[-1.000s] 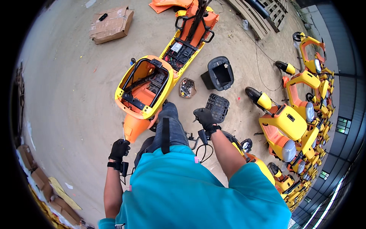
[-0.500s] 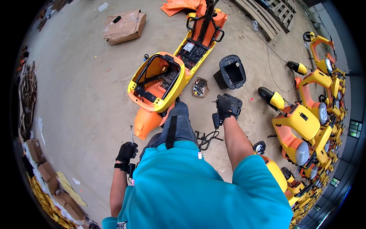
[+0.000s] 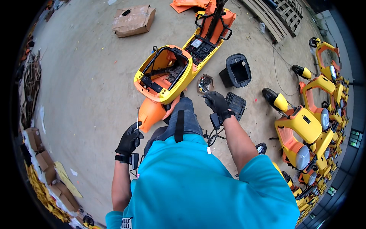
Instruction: The person connects wires and fits a yellow plastic cover onto the internal frame of an orange electric scooter by hand.
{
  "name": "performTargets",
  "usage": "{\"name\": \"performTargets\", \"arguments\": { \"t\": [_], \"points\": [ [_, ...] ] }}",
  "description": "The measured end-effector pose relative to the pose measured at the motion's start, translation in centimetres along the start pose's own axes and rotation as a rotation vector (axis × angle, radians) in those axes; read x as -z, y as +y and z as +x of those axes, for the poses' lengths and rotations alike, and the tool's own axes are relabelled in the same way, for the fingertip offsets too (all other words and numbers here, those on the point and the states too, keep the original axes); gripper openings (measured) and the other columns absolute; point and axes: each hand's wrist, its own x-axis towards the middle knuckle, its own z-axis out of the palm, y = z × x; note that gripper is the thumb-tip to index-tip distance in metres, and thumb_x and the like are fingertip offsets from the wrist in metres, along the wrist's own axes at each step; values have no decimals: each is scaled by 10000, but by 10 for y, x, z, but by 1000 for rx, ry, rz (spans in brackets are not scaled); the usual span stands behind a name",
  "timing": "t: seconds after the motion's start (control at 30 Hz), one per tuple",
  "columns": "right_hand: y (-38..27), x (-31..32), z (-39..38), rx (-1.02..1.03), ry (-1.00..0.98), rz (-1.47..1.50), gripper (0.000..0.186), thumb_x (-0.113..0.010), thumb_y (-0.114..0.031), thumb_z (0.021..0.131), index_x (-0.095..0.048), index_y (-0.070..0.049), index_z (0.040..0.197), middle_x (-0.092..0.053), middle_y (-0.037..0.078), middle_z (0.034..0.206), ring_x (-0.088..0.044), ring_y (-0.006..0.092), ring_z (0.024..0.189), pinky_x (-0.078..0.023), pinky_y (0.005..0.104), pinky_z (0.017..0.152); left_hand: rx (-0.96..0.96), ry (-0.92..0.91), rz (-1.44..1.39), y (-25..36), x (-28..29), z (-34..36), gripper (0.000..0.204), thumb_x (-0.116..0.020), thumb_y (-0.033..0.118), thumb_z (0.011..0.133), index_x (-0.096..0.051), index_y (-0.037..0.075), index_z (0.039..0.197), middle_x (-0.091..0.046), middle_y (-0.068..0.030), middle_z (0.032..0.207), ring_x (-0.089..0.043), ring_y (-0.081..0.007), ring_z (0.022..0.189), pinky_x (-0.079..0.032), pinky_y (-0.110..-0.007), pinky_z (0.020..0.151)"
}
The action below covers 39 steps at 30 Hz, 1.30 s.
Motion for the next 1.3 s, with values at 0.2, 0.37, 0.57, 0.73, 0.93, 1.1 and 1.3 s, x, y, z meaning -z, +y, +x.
{"name": "performTargets", "arguments": {
  "t": [0.2,0.37,0.57,0.73,0.93,1.1,1.3],
  "points": [
    [-40,31,-28,442,-57,-493,257,-674,-161,892,-637,-24,1107,-673,110,953,-661,247,829,-545,325,748,-139,-168,-231,23,-31,-4,439,-609,96,896,-497,41,1317,-638,-104,914,-491,-46,553,-401,-182,500],
    [-22,45,-47,-326,-2,290,250,-691,-141,866,-632,-33,1084,-663,89,874,-643,209,725,-539,301,679,-186,-160,-202,45,-69,-1,134,-606,168,941,-590,36,964,-633,-95,917,-560,-131,675,-472,-268,651],
    [10,46,-50,111,-52,-37,213,-590,-261,977,-644,-75,1067,-610,-1,812,-571,61,671,-499,213,582,-177,63,17,40,-74,11,297,-538,269,1005,-614,3,897,-661,-91,858,-610,-135,665,-517,-267,645],
    [4,56,-51,-429,-93,573,179,-567,-215,986,-634,-78,1079,-596,-12,831,-567,63,690,-502,214,605,-216,258,124,35,-87,21,258,-567,238,984,-631,-11,974,-687,-89,869,-666,-153,679,-573,-289,659],
    [58,78,-96,-547,66,870,189,-634,-226,946,-622,-99,1086,-623,7,877,-590,83,715,-509,246,625,-653,336,802,12,-80,94,58,-601,32,892,-613,-22,908,-648,-76,774,-626,-151,620,-534,-304,590],
    [61,73,-159,-619,221,949,181,-637,-243,948,-618,-108,1068,-637,3,879,-609,86,732,-516,247,641,-634,344,1224,14,-79,156,103,-638,76,856,-579,12,912,-583,-134,836,-621,-308,796,-499,-405,720],
    [30,29,-216,-730,432,1005,164,-617,-262,964,-615,-103,1003,-650,8,868,-612,76,720,-523,239,647,-885,291,1352,18,-93,213,179,-662,147,866,-574,10,940,-577,-180,975,-579,-376,900,-472,-450,783]
  ]
}}
